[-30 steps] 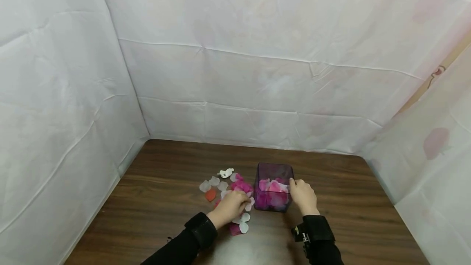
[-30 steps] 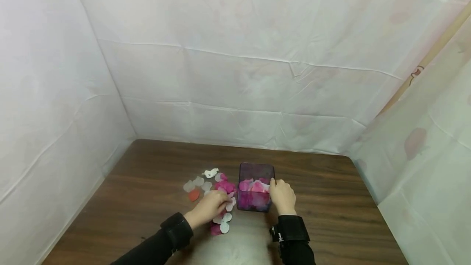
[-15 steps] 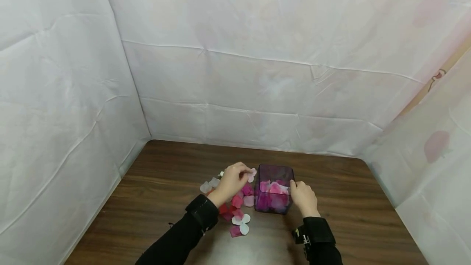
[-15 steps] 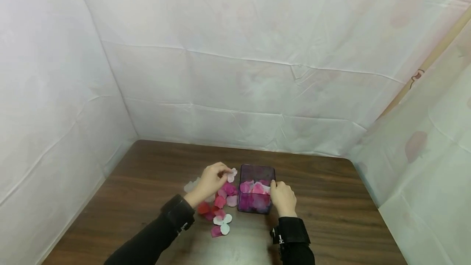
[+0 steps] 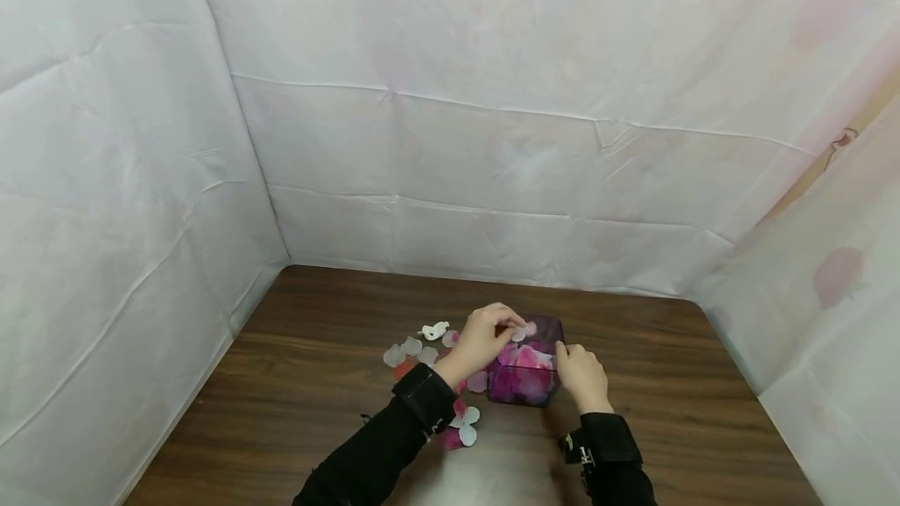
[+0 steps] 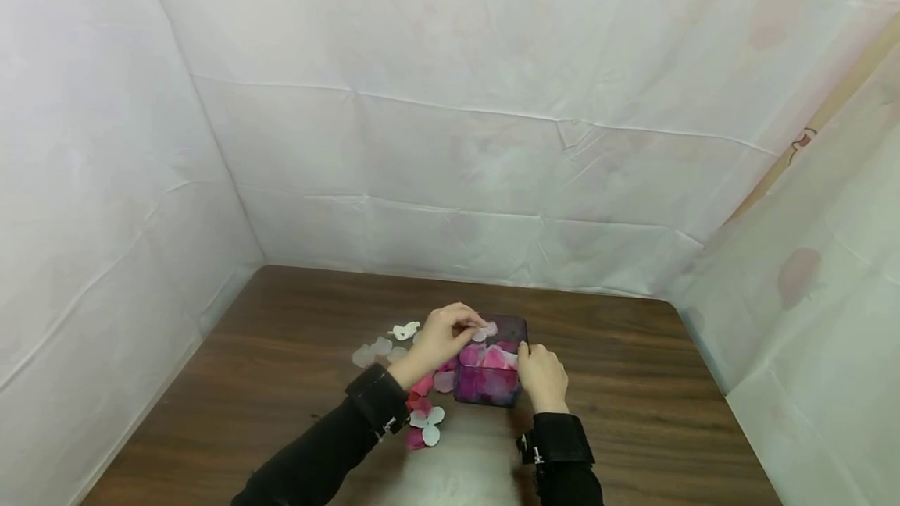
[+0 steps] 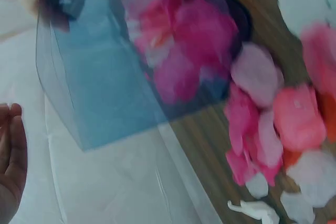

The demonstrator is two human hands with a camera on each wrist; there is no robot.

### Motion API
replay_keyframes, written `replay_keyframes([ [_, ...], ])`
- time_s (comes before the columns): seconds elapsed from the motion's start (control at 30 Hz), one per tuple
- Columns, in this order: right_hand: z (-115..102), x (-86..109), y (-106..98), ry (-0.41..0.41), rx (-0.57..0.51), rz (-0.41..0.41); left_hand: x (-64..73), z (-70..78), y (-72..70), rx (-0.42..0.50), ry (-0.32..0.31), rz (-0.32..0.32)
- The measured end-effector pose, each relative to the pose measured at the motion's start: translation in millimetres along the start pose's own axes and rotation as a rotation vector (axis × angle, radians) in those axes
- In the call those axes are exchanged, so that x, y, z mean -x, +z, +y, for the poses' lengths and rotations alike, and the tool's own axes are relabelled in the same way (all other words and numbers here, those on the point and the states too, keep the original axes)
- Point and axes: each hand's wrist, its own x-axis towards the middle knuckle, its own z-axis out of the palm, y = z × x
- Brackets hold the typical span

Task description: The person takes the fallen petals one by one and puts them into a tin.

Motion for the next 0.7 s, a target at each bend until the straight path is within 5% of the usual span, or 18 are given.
replay_keyframes([
  [0.2, -1, 0.4, -1, 0.0, 0.0, -0.003, 5.5, 3.0, 1.3, -0.049, -0.033, -0.213],
  [0.43, 1, 3.2, 0, -0.011, -0.006, 0.004, 21.3, -3.5, -5.3, -0.222, 0.026, -0.172],
  [0.53, 0, 4.0, 0, -0.011, -0.011, 0.001, 32.4, -9.1, -8.4, -0.322, 0.101, -0.109],
  [0.7, 0, 4.3, 0, -0.009, -0.015, 0.004, 60.0, -28.3, -7.8, -0.538, 0.39, -0.066],
])
